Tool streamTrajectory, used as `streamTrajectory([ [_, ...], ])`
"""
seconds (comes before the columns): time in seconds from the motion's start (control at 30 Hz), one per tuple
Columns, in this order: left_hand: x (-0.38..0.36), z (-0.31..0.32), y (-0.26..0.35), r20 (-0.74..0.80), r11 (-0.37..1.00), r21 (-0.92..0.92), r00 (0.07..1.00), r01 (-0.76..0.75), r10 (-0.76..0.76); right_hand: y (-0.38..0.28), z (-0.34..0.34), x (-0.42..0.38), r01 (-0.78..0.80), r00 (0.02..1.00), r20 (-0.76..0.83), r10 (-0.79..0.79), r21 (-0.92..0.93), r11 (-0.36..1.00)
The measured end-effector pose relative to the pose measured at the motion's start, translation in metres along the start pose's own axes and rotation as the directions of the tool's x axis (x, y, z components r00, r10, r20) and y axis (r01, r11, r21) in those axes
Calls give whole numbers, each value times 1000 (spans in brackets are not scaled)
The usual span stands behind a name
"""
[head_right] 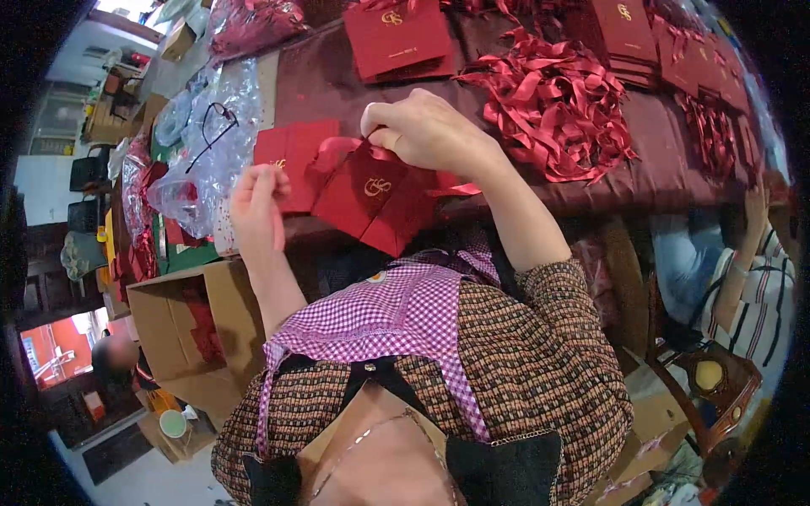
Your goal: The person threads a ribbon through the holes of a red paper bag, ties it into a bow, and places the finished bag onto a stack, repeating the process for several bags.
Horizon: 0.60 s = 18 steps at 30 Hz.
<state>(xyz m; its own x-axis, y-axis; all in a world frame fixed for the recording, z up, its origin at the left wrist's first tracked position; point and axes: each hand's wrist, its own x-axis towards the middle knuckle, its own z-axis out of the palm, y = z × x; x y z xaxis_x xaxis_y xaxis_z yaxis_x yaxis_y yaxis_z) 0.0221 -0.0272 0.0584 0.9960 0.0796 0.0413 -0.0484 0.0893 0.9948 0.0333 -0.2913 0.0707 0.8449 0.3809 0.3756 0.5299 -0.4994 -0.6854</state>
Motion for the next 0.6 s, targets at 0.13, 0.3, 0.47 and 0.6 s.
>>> streamTrajectory([
  [0.13,-11,10,8,245,946,-284,966,157,-87,9,6,4,-48,998,30,46,44,998],
  [0.3,-10,16,6,262,937,-311,962,156,-73,21,18,5,-63,998,13,63,28,998],
  [0.47,-17,30,-4,348,733,563,914,-382,209,21,18,5,-69,998,2,69,8,998],
  [0.6,-15,30,-18,458,490,681,839,-544,295,22,20,6,-54,998,23,54,13,998],
])
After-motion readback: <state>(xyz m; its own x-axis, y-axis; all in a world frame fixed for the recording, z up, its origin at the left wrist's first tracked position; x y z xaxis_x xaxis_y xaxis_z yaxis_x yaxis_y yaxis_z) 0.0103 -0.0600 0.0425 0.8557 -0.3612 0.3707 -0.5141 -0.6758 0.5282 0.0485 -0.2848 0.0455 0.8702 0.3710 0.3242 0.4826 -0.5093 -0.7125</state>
